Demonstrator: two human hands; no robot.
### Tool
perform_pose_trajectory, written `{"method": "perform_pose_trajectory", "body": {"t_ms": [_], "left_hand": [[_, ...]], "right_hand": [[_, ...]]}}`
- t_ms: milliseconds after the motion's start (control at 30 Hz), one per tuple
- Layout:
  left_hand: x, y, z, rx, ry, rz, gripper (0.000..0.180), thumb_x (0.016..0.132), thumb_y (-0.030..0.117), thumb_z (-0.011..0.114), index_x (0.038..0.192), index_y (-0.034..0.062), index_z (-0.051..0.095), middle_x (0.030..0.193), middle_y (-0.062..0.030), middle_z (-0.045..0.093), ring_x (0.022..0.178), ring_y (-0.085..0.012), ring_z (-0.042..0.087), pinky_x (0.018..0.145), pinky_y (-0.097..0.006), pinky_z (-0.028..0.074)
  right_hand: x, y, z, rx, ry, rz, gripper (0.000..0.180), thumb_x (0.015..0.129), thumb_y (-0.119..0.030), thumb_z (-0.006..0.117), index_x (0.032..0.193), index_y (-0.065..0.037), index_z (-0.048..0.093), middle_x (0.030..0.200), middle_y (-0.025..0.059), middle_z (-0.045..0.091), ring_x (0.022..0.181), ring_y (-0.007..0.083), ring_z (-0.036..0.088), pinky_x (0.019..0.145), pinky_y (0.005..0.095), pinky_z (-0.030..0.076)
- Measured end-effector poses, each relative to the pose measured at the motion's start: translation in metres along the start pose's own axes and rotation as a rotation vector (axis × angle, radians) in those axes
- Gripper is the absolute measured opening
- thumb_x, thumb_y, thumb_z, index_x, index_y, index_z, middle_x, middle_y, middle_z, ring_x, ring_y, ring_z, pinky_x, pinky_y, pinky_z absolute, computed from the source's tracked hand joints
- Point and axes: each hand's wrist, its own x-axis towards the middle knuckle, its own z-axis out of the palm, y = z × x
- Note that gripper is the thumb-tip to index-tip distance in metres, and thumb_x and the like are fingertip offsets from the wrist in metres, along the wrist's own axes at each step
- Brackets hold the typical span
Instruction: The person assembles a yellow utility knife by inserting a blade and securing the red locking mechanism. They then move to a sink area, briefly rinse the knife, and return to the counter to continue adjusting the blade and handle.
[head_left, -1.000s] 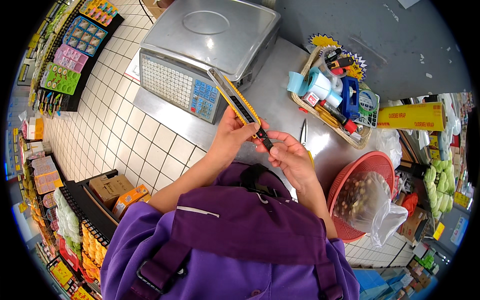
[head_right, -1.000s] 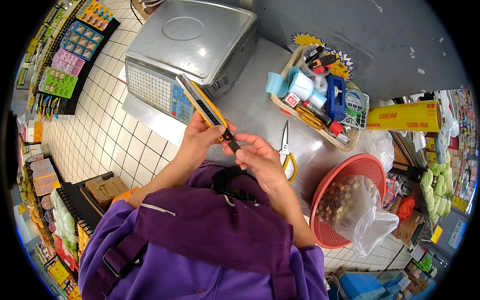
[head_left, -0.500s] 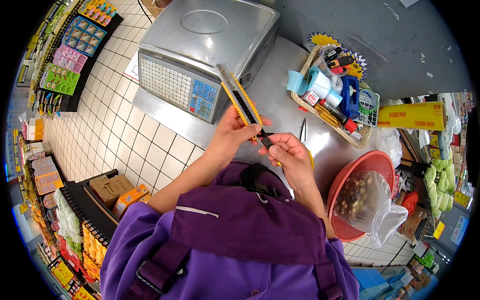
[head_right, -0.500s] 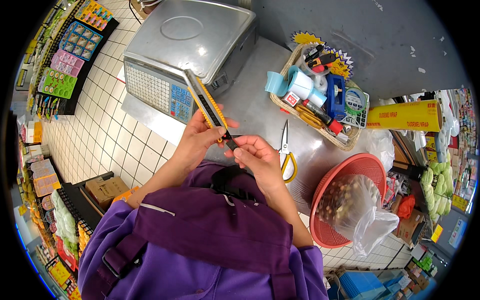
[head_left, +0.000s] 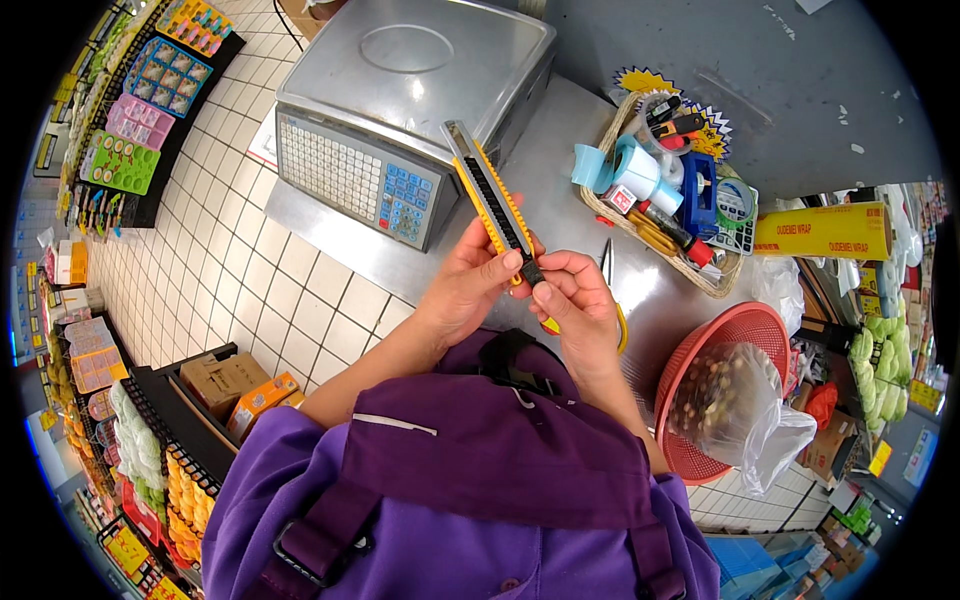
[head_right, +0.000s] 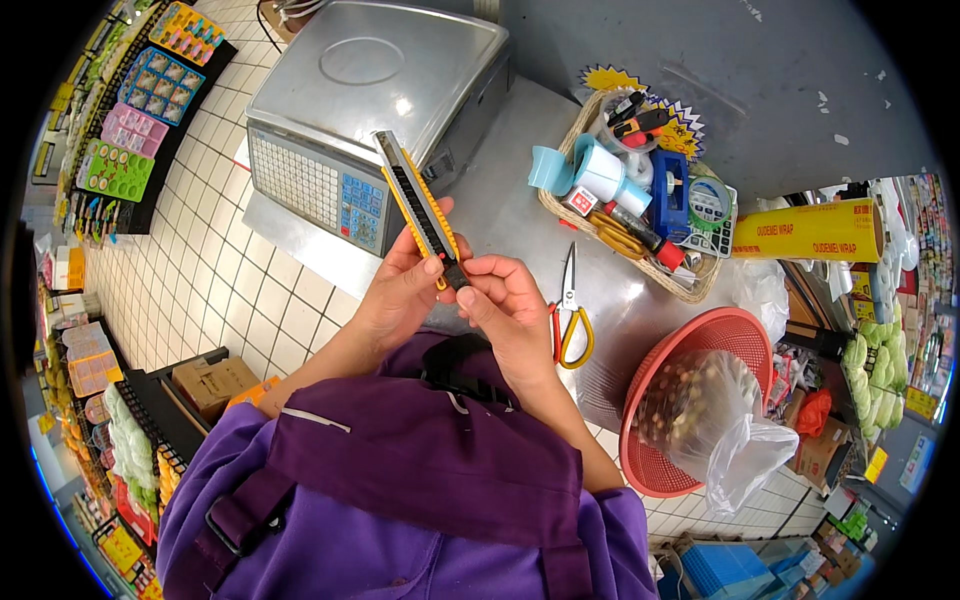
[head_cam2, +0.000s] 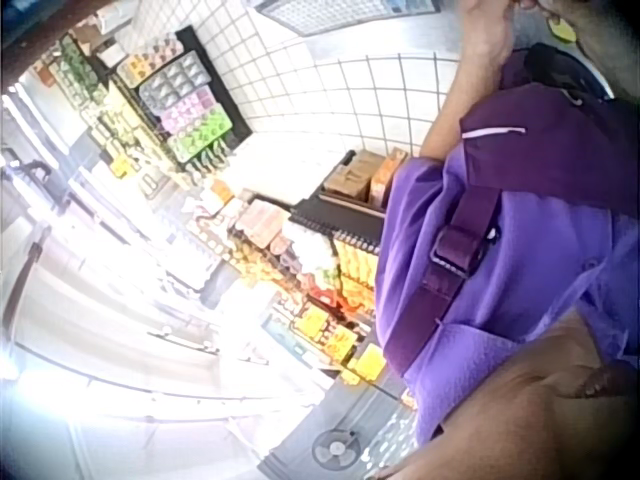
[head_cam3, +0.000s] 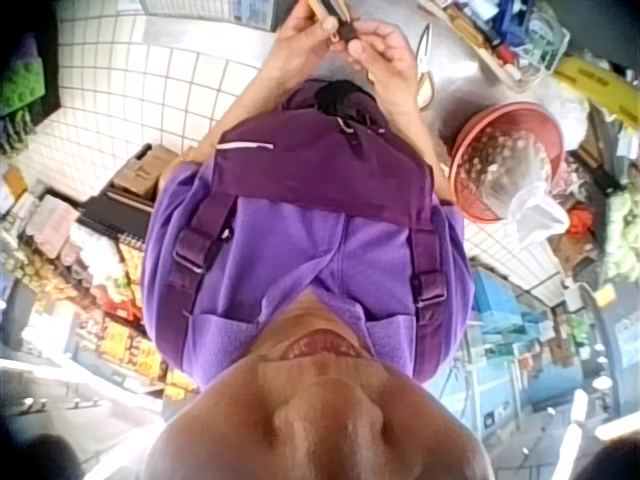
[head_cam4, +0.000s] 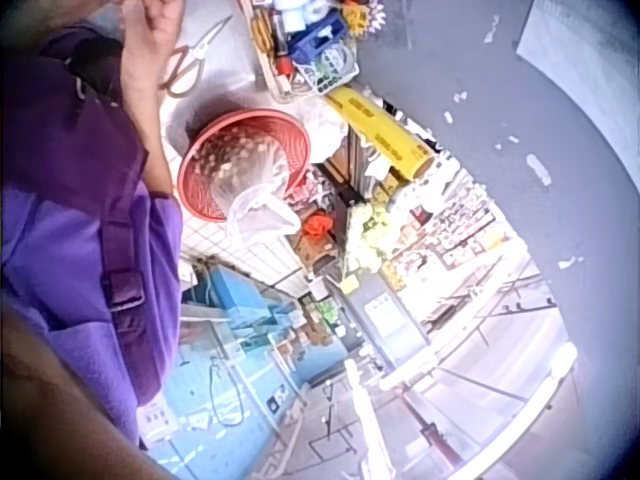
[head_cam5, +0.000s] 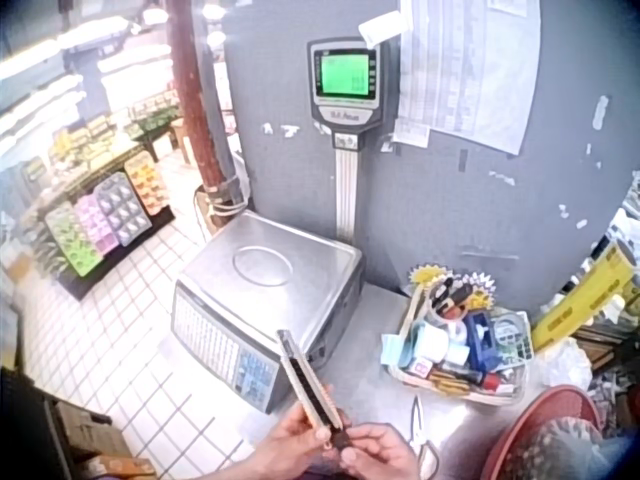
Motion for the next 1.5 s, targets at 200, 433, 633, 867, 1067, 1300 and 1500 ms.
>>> {"method": "perform_pose_trajectory", "body": {"t_ms": [200, 433, 633, 867, 1067, 1300, 1500], "left_hand": [[-0.002, -0.005, 0.0, -0.058, -0.041, -0.003, 0.064, 0.082, 0.01, 0.062, 0.136, 0.0091, 0.027, 0.101, -0.0037, 0.053, 0.094, -0.0125, 0.051, 0.081, -0.028, 0.042], [-0.004, -0.005, 0.0, 0.014, -0.059, -0.023, 0.06, 0.081, 0.007, 0.063, 0.131, 0.0088, 0.032, 0.103, -0.0032, 0.053, 0.097, -0.0119, 0.051, 0.085, -0.028, 0.041], [0.0, -0.006, -0.005, 0.041, -0.058, 0.002, 0.063, 0.076, 0.012, 0.068, 0.129, 0.0095, 0.034, 0.105, -0.0067, 0.051, 0.099, -0.017, 0.051, 0.083, -0.032, 0.043], [0.004, 0.012, -0.009, 0.016, -0.104, -0.121, 0.048, 0.087, 0.029, 0.055, 0.127, 0.0079, 0.039, 0.106, -0.0081, 0.055, 0.097, -0.0186, 0.055, 0.086, -0.035, 0.044], [0.0, 0.015, -0.011, 0.136, -0.114, 0.006, 0.049, 0.089, 0.031, 0.053, 0.129, 0.0073, 0.038, 0.109, -0.0101, 0.055, 0.098, -0.0194, 0.056, 0.084, -0.034, 0.046], [0.003, 0.009, -0.019, 0.042, -0.185, 0.016, 0.046, 0.081, 0.031, 0.064, 0.117, 0.0096, 0.045, 0.104, -0.0099, 0.054, 0.098, -0.0192, 0.055, 0.084, -0.033, 0.046], [0.005, 0.011, -0.019, 0.053, -0.251, -0.002, 0.046, 0.078, 0.03, 0.067, 0.114, 0.0101, 0.046, 0.105, -0.0106, 0.053, 0.099, -0.0184, 0.055, 0.083, -0.033, 0.047]], "right_hand": [[0.001, 0.007, 0.008, 0.043, 0.019, -0.118, 0.027, 0.083, -0.009, 0.06, 0.105, -0.005, 0.045, 0.087, 0.006, 0.061, 0.069, 0.0071, 0.056, 0.056, 0.0164, 0.038], [0.001, 0.004, 0.004, 0.005, 0.008, -0.099, 0.029, 0.083, -0.005, 0.06, 0.106, -0.003, 0.044, 0.084, 0.0043, 0.059, 0.072, 0.0076, 0.054, 0.063, 0.0187, 0.041], [-0.002, 0.007, -0.004, -0.084, -0.066, -0.153, 0.039, 0.08, -0.003, 0.063, 0.113, -0.003, 0.044, 0.081, 0.0005, 0.058, 0.073, 0.0057, 0.051, 0.069, 0.0193, 0.04], [-0.003, 0.003, -0.006, -0.184, -0.038, -0.168, 0.039, 0.078, -0.001, 0.064, 0.113, -0.002, 0.047, 0.078, -0.0002, 0.057, 0.072, 0.0053, 0.05, 0.069, 0.0195, 0.04], [-0.003, 0.004, -0.004, -0.151, -0.054, -0.159, 0.039, 0.076, 0.0, 0.066, 0.112, -0.002, 0.049, 0.079, 0.0003, 0.058, 0.071, 0.005, 0.049, 0.068, 0.0193, 0.04], [0.0, 0.004, -0.009, -0.414, -0.064, -0.337, 0.04, 0.073, -0.002, 0.07, 0.109, -0.003, 0.05, 0.07, -0.0001, 0.059, 0.06, 0.0043, 0.049, 0.057, 0.0182, 0.04], [-0.004, 0.001, -0.007, -0.432, -0.067, -0.362, 0.04, 0.072, -0.003, 0.071, 0.107, -0.004, 0.051, 0.07, 0.0002, 0.059, 0.061, 0.0044, 0.051, 0.057, 0.0182, 0.041]]}}
